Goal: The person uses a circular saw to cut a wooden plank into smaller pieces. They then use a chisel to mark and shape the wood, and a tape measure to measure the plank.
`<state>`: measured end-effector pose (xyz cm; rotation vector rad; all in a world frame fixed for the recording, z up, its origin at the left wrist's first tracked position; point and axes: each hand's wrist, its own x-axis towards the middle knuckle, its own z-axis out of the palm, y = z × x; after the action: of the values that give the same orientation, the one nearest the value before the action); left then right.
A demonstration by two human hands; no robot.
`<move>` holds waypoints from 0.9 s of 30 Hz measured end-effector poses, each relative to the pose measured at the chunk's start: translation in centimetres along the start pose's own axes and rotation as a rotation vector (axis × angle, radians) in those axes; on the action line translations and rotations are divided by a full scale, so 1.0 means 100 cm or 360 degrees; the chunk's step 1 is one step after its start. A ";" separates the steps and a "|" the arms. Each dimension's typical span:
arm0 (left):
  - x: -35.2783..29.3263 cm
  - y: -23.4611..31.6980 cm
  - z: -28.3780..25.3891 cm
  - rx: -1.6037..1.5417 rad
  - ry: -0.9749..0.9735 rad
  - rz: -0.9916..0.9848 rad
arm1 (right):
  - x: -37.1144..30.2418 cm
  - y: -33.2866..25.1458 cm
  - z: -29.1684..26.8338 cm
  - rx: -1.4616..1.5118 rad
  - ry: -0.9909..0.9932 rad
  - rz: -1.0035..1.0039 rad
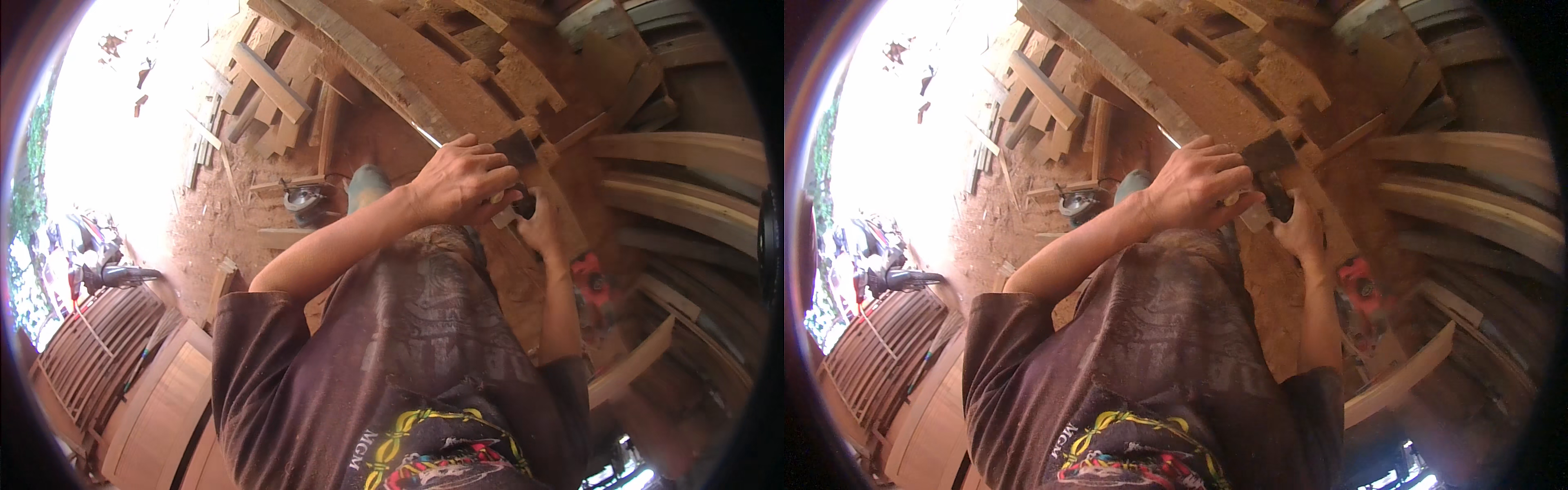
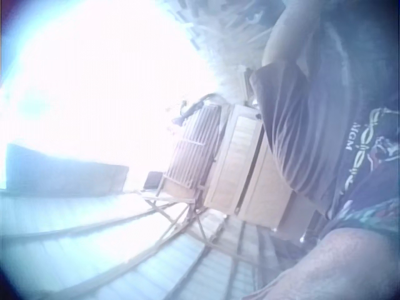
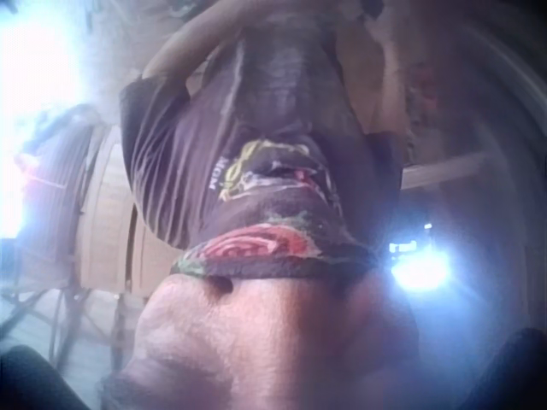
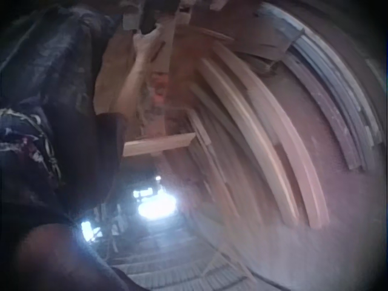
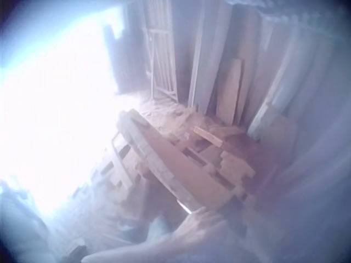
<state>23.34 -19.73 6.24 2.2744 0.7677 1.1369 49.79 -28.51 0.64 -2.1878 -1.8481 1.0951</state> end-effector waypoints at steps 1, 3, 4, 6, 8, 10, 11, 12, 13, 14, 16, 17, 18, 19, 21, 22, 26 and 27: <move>0.003 -0.002 -0.001 -0.0022 0.0027 0.0026 | 0.006 0.000 -0.010 0.0219 -0.0134 0.0017; 0.004 -0.008 -0.008 0.0016 0.0012 0.0025 | 0.012 -0.002 -0.016 0.0449 -0.0258 0.0053; 0.005 -0.012 -0.011 0.0032 0.0004 0.0026 | 0.008 -0.004 -0.017 0.0447 -0.0233 0.0081; 0.004 -0.021 -0.011 -0.0027 0.0075 0.0034 | -0.001 -0.016 -0.024 0.0451 -0.0123 0.0133; 0.003 -0.026 -0.010 -0.0061 0.0107 0.0026 | -0.016 -0.035 -0.030 0.0489 0.0043 0.0198; 0.002 -0.030 -0.010 -0.0063 0.0105 0.0011 | -0.028 -0.038 -0.032 0.0822 0.0148 0.0324; 0.005 -0.028 -0.012 -0.0054 0.0085 0.0012 | -0.034 -0.040 -0.033 0.0993 0.0208 0.0390; 0.008 -0.024 -0.015 -0.0044 0.0065 0.0014 | -0.041 -0.043 -0.035 0.1002 0.0304 0.0354; 0.010 -0.021 -0.017 -0.0033 0.0043 0.0015 | -0.047 -0.048 -0.039 0.1010 0.0399 0.0318; 0.010 -0.021 -0.015 -0.0082 0.0040 -0.0004 | -0.052 -0.052 -0.041 0.1019 0.0499 0.0278; 0.011 -0.025 -0.014 -0.0119 0.0148 -0.0001 | -0.060 -0.061 -0.032 0.1044 0.0896 0.0162; 0.011 -0.027 -0.014 -0.0143 0.0200 -0.0005 | -0.064 -0.068 -0.025 0.1050 0.1091 0.0108; 0.011 -0.027 -0.014 -0.0175 0.0251 -0.0056 | -0.060 -0.083 -0.023 0.1144 0.1281 -0.0021; 0.011 -0.028 -0.015 -0.0207 0.0302 -0.0108 | -0.061 -0.090 -0.033 0.1237 0.1122 0.0014; 0.009 -0.029 -0.015 -0.0216 0.0357 -0.0157 | -0.065 -0.102 -0.054 0.1399 0.0811 0.0077; 0.007 -0.030 -0.015 -0.0185 0.0355 -0.0159 | -0.067 -0.103 -0.052 0.1400 0.0820 0.0140; 0.006 -0.028 -0.013 -0.0133 0.0325 -0.0218 | -0.071 -0.112 -0.041 0.1174 0.1046 0.0034; 0.007 -0.029 -0.013 -0.0096 0.0387 -0.0245 | -0.073 -0.113 -0.038 0.1056 0.1143 -0.0062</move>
<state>21.85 -16.94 5.51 2.0124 0.9693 1.3582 42.32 -30.51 12.36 -1.7830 -1.0225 0.6365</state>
